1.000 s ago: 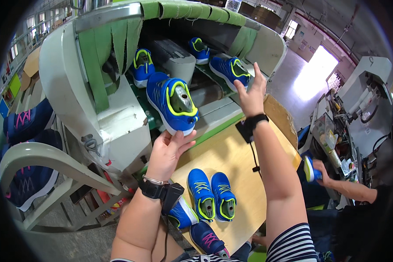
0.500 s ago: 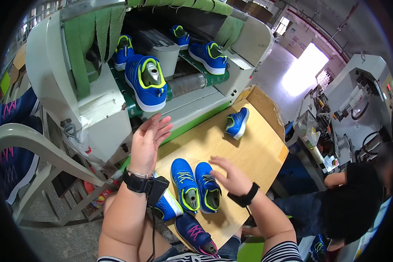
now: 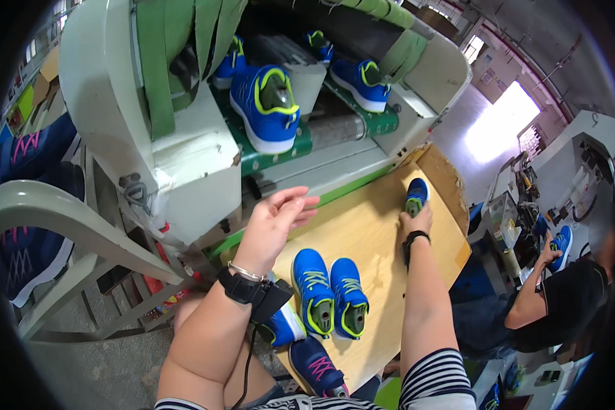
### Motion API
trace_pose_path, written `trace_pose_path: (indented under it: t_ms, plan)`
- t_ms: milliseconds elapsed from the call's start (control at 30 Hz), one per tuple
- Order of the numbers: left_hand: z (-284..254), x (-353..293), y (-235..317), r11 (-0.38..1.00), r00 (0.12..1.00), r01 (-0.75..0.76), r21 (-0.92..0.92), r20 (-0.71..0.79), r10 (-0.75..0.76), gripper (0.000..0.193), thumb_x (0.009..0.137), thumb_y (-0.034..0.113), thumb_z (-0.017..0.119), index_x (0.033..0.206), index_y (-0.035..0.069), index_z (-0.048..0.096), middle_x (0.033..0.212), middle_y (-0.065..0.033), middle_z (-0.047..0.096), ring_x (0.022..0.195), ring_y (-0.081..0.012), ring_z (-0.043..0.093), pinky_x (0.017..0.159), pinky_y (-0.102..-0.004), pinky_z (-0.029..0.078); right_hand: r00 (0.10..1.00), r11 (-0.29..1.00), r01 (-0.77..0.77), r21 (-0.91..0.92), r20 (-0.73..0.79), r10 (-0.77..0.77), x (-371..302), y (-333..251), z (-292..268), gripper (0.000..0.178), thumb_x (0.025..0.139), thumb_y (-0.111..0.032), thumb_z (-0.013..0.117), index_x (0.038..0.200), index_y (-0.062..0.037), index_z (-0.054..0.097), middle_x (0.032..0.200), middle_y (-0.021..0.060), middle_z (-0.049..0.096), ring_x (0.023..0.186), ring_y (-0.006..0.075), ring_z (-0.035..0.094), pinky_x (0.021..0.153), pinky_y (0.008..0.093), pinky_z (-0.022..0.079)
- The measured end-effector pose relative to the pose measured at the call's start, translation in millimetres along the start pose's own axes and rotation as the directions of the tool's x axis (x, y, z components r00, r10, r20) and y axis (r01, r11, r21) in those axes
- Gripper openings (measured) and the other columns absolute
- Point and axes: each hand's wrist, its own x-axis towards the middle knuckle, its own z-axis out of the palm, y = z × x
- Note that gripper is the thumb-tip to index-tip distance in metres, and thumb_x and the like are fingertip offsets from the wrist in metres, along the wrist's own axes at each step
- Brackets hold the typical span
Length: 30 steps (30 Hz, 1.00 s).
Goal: The recorder is inspecting and moving shoes onto a conveyor belt for a quality control or manufacturing process.
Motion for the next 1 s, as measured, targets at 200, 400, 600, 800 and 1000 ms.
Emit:
trace_pose_path:
  t_ms: [200,400,600,800,1000]
  plan:
    - [8,6,0,1.000,0.996,0.017,-0.004,0.090,-0.017,0.035,0.099,0.020,0.053,0.127,-0.001,0.053,0.118,-0.0142,0.065,0.105,-0.0197,0.064,0.093,-0.0317,0.049,0.944,0.514,-0.329,0.792,0.255,0.211,-41,82,-8,0.063,0.079,-0.016,0.076,0.133,0.0000,0.048,0.118,0.0115,0.061,0.108,0.0221,0.058,0.096,0.0321,0.045]
    - [20,-2,-15,0.983,0.971,0.176,-0.044,0.175,-0.166,0.034,0.099,0.020,0.054,0.127,0.000,0.054,0.124,-0.0156,0.062,0.112,-0.0227,0.061,0.094,-0.0341,0.049,0.925,0.620,-0.326,0.714,0.375,0.055,-192,56,-66,0.069,0.083,-0.018,0.075,0.138,0.0052,0.041,0.126,0.0139,0.057,0.115,0.0223,0.056,0.099,0.0331,0.044]
    - [43,-21,-48,0.909,0.882,0.390,-0.149,0.345,-0.322,0.037,0.100,0.023,0.052,0.130,0.000,0.053,0.129,-0.0161,0.060,0.117,-0.0238,0.058,0.098,-0.0358,0.047,0.876,0.285,-0.475,0.832,0.478,0.063,-228,9,-130,0.061,0.092,-0.020,0.063,0.141,0.0057,0.037,0.128,0.0152,0.056,0.117,0.0228,0.055,0.101,0.0334,0.043]
    - [58,-48,-52,0.777,0.574,0.622,-0.091,0.728,-0.374,0.077,0.094,0.060,0.042,0.153,0.016,0.020,0.151,-0.0122,0.037,0.129,-0.0321,0.048,0.106,-0.0565,0.036,0.921,-0.004,-0.260,0.966,0.247,-0.301,-238,-73,-222,0.058,0.104,-0.026,0.039,0.153,-0.0035,0.016,0.157,0.0176,0.020,0.144,0.0283,0.025,0.117,0.0399,0.019]
    - [43,-27,-16,0.912,0.817,0.263,-0.316,0.576,-0.036,0.075,0.094,0.062,0.037,0.149,0.011,0.029,0.150,-0.0128,0.038,0.129,-0.0324,0.049,0.096,-0.0471,0.050,0.840,0.636,-0.145,0.758,0.434,-0.326,-293,-48,-143,0.080,0.092,-0.027,0.064,0.150,0.0030,0.017,0.153,0.0254,0.023,0.144,0.0334,0.022,0.117,0.0399,0.019]
